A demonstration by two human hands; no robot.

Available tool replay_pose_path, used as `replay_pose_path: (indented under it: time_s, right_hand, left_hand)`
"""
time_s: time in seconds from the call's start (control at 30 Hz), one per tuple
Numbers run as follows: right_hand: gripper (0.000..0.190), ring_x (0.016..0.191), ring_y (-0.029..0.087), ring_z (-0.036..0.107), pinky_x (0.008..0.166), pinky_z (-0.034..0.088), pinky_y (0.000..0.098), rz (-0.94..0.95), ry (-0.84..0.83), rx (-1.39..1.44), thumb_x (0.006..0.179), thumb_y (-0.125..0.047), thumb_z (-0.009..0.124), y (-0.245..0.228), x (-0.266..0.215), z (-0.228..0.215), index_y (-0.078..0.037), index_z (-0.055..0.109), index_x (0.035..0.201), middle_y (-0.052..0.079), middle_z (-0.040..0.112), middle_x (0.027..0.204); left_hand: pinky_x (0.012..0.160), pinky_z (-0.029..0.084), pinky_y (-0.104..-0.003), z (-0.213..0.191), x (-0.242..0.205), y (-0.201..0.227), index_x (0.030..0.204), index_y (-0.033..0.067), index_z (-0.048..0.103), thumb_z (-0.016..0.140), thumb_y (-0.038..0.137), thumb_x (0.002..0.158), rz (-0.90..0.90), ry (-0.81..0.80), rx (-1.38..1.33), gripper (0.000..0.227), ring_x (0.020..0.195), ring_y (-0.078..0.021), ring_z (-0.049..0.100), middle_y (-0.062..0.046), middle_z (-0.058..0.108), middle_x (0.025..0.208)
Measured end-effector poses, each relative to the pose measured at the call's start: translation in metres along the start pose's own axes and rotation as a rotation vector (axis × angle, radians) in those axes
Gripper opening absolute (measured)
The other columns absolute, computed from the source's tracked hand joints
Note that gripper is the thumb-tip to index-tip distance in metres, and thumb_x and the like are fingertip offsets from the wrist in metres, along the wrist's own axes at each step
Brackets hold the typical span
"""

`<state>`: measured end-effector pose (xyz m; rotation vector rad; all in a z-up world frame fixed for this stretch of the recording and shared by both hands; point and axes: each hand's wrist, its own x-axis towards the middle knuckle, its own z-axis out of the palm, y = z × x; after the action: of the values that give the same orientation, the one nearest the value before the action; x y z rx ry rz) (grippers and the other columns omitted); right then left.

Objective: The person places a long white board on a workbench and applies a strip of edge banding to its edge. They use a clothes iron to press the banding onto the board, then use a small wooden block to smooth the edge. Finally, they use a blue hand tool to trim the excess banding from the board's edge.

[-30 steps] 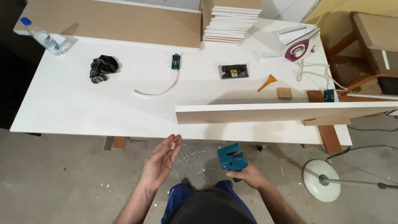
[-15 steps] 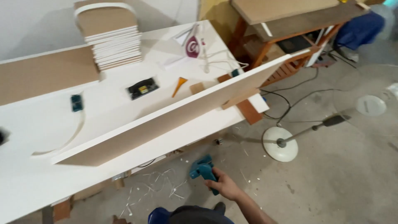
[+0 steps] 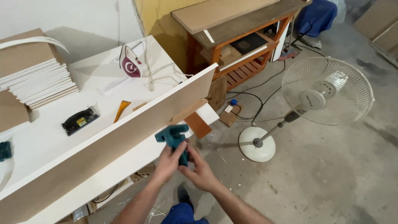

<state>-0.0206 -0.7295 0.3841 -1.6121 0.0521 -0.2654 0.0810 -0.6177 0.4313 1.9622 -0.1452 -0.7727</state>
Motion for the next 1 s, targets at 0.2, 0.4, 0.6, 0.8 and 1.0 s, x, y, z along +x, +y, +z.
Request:
replay_pose_path:
  time_s: [0.2, 0.4, 0.6, 0.8, 1.0]
  right_hand:
    - [0.055, 0.121, 0.033, 0.063, 0.104, 0.051, 0.0452, 0.071, 0.167, -0.092, 0.095, -0.015, 0.074, 0.023, 0.069, -0.091, -0.004, 0.053, 0.145, 0.018, 0.060, 0.125]
    - [0.036, 0.106, 0.017, 0.069, 0.093, 0.057, 0.0333, 0.284, 0.276, -0.145, 0.096, -0.021, 0.073, 0.060, 0.161, -0.169, -0.009, 0.067, 0.129, 0.009, 0.072, 0.115]
    - [0.038, 0.110, 0.030, 0.072, 0.088, 0.060, 0.0417, 0.290, 0.349, -0.341, 0.096, -0.030, 0.072, 0.087, 0.251, -0.220, -0.010, 0.066, 0.128, 0.015, 0.071, 0.122]
    - [0.058, 0.115, 0.043, 0.067, 0.096, 0.058, 0.0535, 0.184, 0.261, -0.325, 0.090, -0.029, 0.079, 0.086, 0.306, -0.243, -0.003, 0.057, 0.137, 0.027, 0.067, 0.124]
    - [0.042, 0.100, 0.033, 0.075, 0.085, 0.060, 0.0451, 0.155, 0.107, -0.341, 0.091, -0.042, 0.079, 0.133, 0.328, -0.271, -0.007, 0.073, 0.112, 0.017, 0.076, 0.102]
  left_hand:
    - [0.079, 0.056, -0.057, -0.020, 0.103, 0.127, 0.121, -0.0028, 0.059, 0.065, 0.035, 0.095, 0.543, 0.125, 0.190, 0.047, 0.103, -0.0471, 0.071, -0.033, 0.071, 0.100]
    - [0.102, 0.050, -0.058, -0.009, 0.263, 0.212, 0.141, -0.0051, 0.046, 0.055, 0.048, 0.101, 0.645, 0.100, 0.642, 0.067, 0.125, -0.0481, 0.060, -0.034, 0.062, 0.128]
    - [0.084, 0.059, -0.045, 0.022, 0.340, 0.227, 0.138, -0.0118, 0.048, 0.053, 0.059, 0.101, 0.527, -0.165, 0.593, 0.080, 0.090, -0.0311, 0.075, -0.020, 0.073, 0.095]
    - [0.077, 0.060, -0.041, 0.031, 0.354, 0.226, 0.127, -0.0048, 0.058, 0.051, 0.060, 0.100, 0.391, -0.233, 0.622, 0.070, 0.086, -0.0276, 0.075, -0.018, 0.074, 0.094]
    - [0.084, 0.058, -0.045, 0.037, 0.353, 0.223, 0.122, -0.0021, 0.060, 0.049, 0.064, 0.100, 0.352, -0.289, 0.679, 0.070, 0.100, -0.0360, 0.072, -0.023, 0.071, 0.104]
